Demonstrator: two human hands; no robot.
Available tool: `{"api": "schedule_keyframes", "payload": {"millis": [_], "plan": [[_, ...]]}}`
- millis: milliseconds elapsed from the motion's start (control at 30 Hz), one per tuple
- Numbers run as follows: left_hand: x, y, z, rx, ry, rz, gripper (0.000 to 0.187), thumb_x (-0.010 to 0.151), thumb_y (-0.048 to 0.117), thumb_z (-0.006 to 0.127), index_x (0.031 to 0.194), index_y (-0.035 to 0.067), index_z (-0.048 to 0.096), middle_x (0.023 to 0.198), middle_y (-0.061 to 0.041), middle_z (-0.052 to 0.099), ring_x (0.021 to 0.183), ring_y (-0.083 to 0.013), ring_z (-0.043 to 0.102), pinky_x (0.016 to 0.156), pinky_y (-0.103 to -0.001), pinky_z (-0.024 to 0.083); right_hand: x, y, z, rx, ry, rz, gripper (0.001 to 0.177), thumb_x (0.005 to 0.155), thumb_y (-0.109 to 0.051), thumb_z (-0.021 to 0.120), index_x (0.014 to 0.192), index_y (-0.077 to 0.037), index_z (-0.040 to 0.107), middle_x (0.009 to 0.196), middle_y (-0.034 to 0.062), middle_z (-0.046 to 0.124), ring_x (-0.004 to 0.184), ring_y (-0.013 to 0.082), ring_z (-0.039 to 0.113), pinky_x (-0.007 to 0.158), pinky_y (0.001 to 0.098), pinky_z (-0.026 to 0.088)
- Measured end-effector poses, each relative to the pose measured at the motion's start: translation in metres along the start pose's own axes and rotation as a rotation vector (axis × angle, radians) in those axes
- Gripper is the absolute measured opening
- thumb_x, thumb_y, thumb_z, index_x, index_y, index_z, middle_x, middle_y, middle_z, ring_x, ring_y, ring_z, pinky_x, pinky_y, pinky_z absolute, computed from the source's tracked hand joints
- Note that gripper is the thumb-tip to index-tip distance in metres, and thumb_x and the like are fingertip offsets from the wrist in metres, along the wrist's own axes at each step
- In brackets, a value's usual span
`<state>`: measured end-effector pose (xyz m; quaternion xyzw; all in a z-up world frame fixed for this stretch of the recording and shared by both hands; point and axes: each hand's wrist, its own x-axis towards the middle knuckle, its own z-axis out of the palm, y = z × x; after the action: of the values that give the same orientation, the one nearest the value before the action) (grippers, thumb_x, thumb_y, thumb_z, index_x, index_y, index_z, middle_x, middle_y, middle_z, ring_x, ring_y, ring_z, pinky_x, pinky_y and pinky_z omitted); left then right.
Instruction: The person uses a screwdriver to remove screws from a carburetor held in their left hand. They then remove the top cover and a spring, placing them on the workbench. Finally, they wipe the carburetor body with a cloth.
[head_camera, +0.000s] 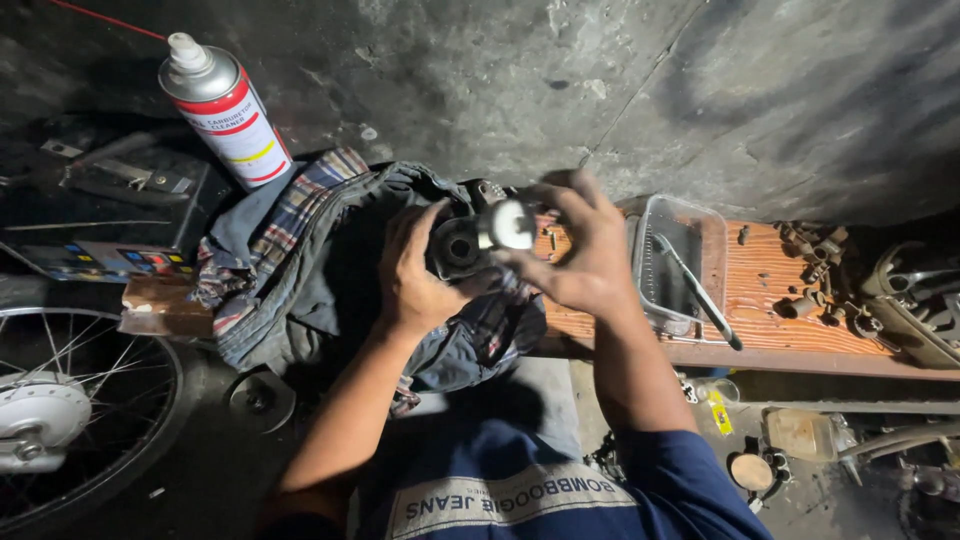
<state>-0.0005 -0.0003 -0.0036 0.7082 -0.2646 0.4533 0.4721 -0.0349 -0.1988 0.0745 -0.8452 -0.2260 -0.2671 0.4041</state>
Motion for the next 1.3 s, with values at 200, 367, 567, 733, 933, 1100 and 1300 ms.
{"api": "schedule_keyframes", "payload": {"millis": [200,367,567,733,933,1100,1300], "plan": [[-0.018,-0.02,0.001,-0.091,0.03,-0.089,0.084,0.064,0.052,0.094,0.125,0.0,0.068,0.104,-0.017,0.07,0.097,-0.0354,0.07,0.092,-0.044,0.055,-0.097,0.083,0.026,-0.176,-0.026,0.255,0.061,0.058,-0.028,0.096,0.108,-0.008,0.068,0.109,0.0169,0.05,0.105,0.045,0.059,0.086,0.0503,0.053],[-0.016,-0.02,0.008,-0.106,0.018,-0.077,0.083,0.067,0.054,0.093,0.125,-0.001,0.068,0.105,-0.017,0.07,0.098,-0.0351,0.07,0.093,-0.042,0.054,-0.087,0.025,0.029,-0.374,-0.264,0.268,0.053,0.067,-0.046,0.09,0.096,-0.007,0.068,0.101,0.016,0.059,0.099,0.0453,0.058,0.079,0.051,0.054],[-0.014,-0.011,0.005,-0.109,-0.021,-0.138,0.083,0.065,0.05,0.097,0.124,-0.002,0.068,0.106,-0.02,0.069,0.099,-0.0374,0.069,0.094,-0.043,0.054,-0.094,0.02,0.024,-0.499,-0.253,0.291,0.059,0.062,-0.051,0.087,0.1,-0.01,0.066,0.099,0.013,0.056,0.101,0.0448,0.054,0.08,0.0515,0.053],[-0.017,-0.02,0.005,-0.068,-0.026,-0.143,0.081,0.069,0.049,0.096,0.125,-0.001,0.066,0.108,-0.021,0.069,0.101,-0.0384,0.069,0.093,-0.045,0.054,-0.09,0.016,0.024,-0.642,-0.378,0.382,0.073,0.053,-0.055,0.089,0.107,-0.011,0.067,0.108,0.0148,0.058,0.11,0.0452,0.052,0.084,0.0545,0.051],[-0.017,-0.018,0.003,-0.025,-0.021,-0.207,0.082,0.065,0.046,0.098,0.126,0.001,0.066,0.112,-0.022,0.069,0.105,-0.0413,0.068,0.096,-0.047,0.053,-0.08,0.019,0.01,-0.62,-0.544,0.386,0.064,0.054,-0.04,0.088,0.111,-0.017,0.071,0.111,0.0134,0.062,0.113,0.0456,0.057,0.09,0.0533,0.053],[-0.018,-0.025,0.005,0.016,-0.05,-0.223,0.075,0.067,0.037,0.098,0.126,0.001,0.067,0.111,-0.022,0.07,0.104,-0.0419,0.068,0.094,-0.047,0.053,-0.096,0.09,-0.067,-0.837,-0.223,0.339,0.047,0.064,-0.03,0.086,0.11,-0.028,0.077,0.104,0.0078,0.067,0.102,0.0349,0.064,0.097,0.0437,0.05],[-0.025,-0.041,0.004,0.121,-0.077,-0.294,0.073,0.072,0.038,0.093,0.13,0.003,0.065,0.112,-0.021,0.07,0.104,-0.0432,0.066,0.094,-0.051,0.051,-0.069,0.117,-0.123,-1.033,-0.459,0.479,0.036,0.087,-0.034,0.071,0.121,-0.026,0.076,0.103,0.0152,0.074,0.101,0.0397,0.071,0.078,0.051,0.062]]}}
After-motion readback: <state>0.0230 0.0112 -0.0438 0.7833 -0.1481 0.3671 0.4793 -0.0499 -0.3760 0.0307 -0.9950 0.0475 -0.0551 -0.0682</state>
